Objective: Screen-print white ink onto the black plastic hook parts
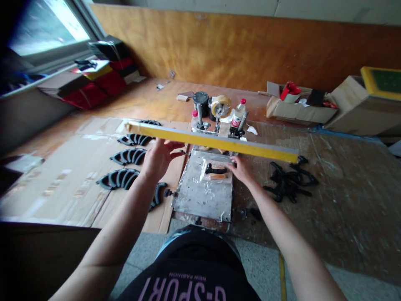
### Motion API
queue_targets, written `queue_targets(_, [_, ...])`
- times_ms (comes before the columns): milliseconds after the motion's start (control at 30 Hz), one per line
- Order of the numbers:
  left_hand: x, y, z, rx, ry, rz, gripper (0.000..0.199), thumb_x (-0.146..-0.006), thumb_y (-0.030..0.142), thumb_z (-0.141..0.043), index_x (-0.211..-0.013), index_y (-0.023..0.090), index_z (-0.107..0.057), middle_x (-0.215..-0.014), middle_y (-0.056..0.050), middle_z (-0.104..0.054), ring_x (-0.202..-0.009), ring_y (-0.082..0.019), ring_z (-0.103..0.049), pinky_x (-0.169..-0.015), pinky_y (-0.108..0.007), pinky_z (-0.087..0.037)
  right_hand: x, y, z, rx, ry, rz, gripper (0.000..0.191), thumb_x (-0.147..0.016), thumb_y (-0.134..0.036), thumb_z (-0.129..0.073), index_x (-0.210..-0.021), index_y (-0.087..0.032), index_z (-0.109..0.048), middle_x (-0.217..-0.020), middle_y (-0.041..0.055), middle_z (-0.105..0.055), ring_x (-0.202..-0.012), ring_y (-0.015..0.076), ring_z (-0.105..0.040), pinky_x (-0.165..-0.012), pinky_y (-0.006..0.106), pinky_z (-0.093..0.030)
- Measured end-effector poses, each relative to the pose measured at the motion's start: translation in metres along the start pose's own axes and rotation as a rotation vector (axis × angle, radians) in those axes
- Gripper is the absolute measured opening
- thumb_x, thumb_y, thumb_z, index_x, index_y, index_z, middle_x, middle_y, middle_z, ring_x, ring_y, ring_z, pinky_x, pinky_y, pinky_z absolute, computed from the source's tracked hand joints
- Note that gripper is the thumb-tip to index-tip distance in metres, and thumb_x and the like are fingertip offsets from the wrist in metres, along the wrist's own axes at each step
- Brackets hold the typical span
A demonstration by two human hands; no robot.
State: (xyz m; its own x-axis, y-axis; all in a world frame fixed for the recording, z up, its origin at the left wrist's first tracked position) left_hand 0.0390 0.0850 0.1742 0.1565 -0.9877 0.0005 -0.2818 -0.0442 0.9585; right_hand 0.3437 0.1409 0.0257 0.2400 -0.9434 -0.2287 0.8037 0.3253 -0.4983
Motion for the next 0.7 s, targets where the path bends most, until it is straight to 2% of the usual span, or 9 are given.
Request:
queue_targets(100, [0.008,-0.02,-0.003,0.056,0.096,0.029,0.052,-0.089,0.062,-0.046,-0.113,0.018,-0.059,-0.096,-0.009,-0.069,-0.087,-0.018,-0.066,-0.066,-0.026,-0.054,0.016,-0.03,-0.028,0.064,-0.081,0.188,0.027,-0.082,-0.031,-0.068,-0.107,-0.021,-0.064,-0.1,0.0073,-0.066,-0.098,0.0238,-0.057,-0.09,0.04,-0.047])
queue_targets(267, [0.073,-0.113,-0.004,0.072,-0.021,0.615,0.054,-0.081,0.06,-0.061,-0.11,0.015,-0.059,-0.104,-0.015,-0.071,-0.086,-0.024,-0.069,-0.06,-0.03,-0.056,0.041,-0.106,-0.024,0.117,0.001,0.25,0.012,-0.088,-0.032,-0.063,-0.087,-0.021,-0.067,-0.087,0.0078,-0.061,-0.091,0.0242,-0.053,-0.084,0.039,-0.046])
queue_targets(333, [0.098,-0.14,0.007,0.117,0.027,0.667,0.047,-0.079,0.057,-0.066,-0.1,0.015,-0.06,-0.096,-0.012,-0.071,-0.082,-0.023,-0.07,-0.06,-0.03,-0.057,0.057,-0.142,-0.027,0.082,-0.079,0.438,0.016,-0.09,-0.034,-0.06,-0.091,-0.02,-0.068,-0.088,0.0076,-0.062,-0.093,0.0232,-0.053,-0.085,0.037,-0.045])
queue_targets(400, [0.115,-0.155,0.03,0.098,0.12,0.623,0.042,-0.077,0.053,-0.068,-0.091,0.014,-0.059,-0.084,-0.008,-0.07,-0.073,-0.019,-0.069,-0.056,-0.027,-0.055,0.069,-0.157,-0.03,0.02,-0.207,0.595,0.022,-0.091,-0.037,-0.058,-0.102,-0.021,-0.068,-0.092,0.0062,-0.065,-0.094,0.0209,-0.056,-0.086,0.034,-0.045])
queue_targets(433, [0.121,-0.159,0.046,0.059,0.174,0.585,0.04,-0.078,0.051,-0.067,-0.09,0.014,-0.06,-0.083,-0.007,-0.07,-0.07,-0.018,-0.068,-0.055,-0.025,-0.054,0.073,-0.152,-0.028,-0.004,-0.249,0.59,0.024,-0.092,-0.038,-0.057,-0.108,-0.022,-0.067,-0.095,0.0054,-0.067,-0.095,0.0194,-0.058,-0.086,0.032,-0.046])
queue_targets(500, [0.133,-0.163,0.089,-0.041,0.322,0.509,0.036,-0.082,0.049,-0.062,-0.092,0.014,-0.059,-0.085,-0.008,-0.071,-0.07,-0.017,-0.069,-0.054,-0.024,-0.054,0.074,-0.111,-0.016,0.024,-0.264,0.357,0.026,-0.095,-0.037,-0.052,-0.113,-0.024,-0.066,-0.099,0.0052,-0.07,-0.092,0.0178,-0.062,-0.084,0.03,-0.047])
queue_targets(567, [0.149,-0.164,0.139,-0.125,0.537,0.465,0.029,-0.086,0.044,-0.055,-0.091,0.015,-0.056,-0.083,-0.007,-0.07,-0.068,-0.018,-0.07,-0.053,-0.025,-0.055,0.077,-0.037,0.005,0.196,-0.256,-0.083,0.033,-0.097,-0.041,-0.045,-0.112,-0.023,-0.068,-0.095,0.0086,-0.072,-0.086,0.0213,-0.066,-0.078,0.033,-0.049])
queue_targets(633, [0.171,-0.167,0.188,-0.222,0.782,0.48,0.024,-0.088,0.039,-0.05,-0.086,0.016,-0.053,-0.076,-0.005,-0.067,-0.062,-0.018,-0.07,-0.051,-0.027,-0.056,0.086,0.044,0.022,0.403,-0.375,-0.476,0.046,-0.096,-0.051,-0.037,-0.111,-0.022,-0.069,-0.089,0.0146,-0.072,-0.084,0.0285,-0.068,-0.074,0.039,-0.051])
queue_targets(700, [0.193,-0.171,0.225,-0.323,0.969,0.512,0.025,-0.088,0.037,-0.047,-0.081,0.015,-0.053,-0.073,-0.007,-0.066,-0.06,-0.019,-0.069,-0.051,-0.029,-0.056,0.097,0.112,0.031,0.477,-0.463,-0.674,0.052,-0.092,-0.056,-0.038,-0.099,-0.019,-0.074,-0.095,0.0206,-0.071,-0.089,0.0333,-0.069,-0.074,0.043,-0.051])
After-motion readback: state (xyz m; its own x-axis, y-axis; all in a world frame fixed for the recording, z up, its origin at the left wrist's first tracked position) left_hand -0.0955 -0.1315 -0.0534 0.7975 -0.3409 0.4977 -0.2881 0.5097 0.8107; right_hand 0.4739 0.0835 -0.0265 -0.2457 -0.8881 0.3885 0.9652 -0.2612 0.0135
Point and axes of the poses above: each hand's wrist, its own x-axis away from the middle knuckle, its own z-axis out of the back of the hand, y = z × x, the point moved 3 cm from there along -x, towards the middle knuckle
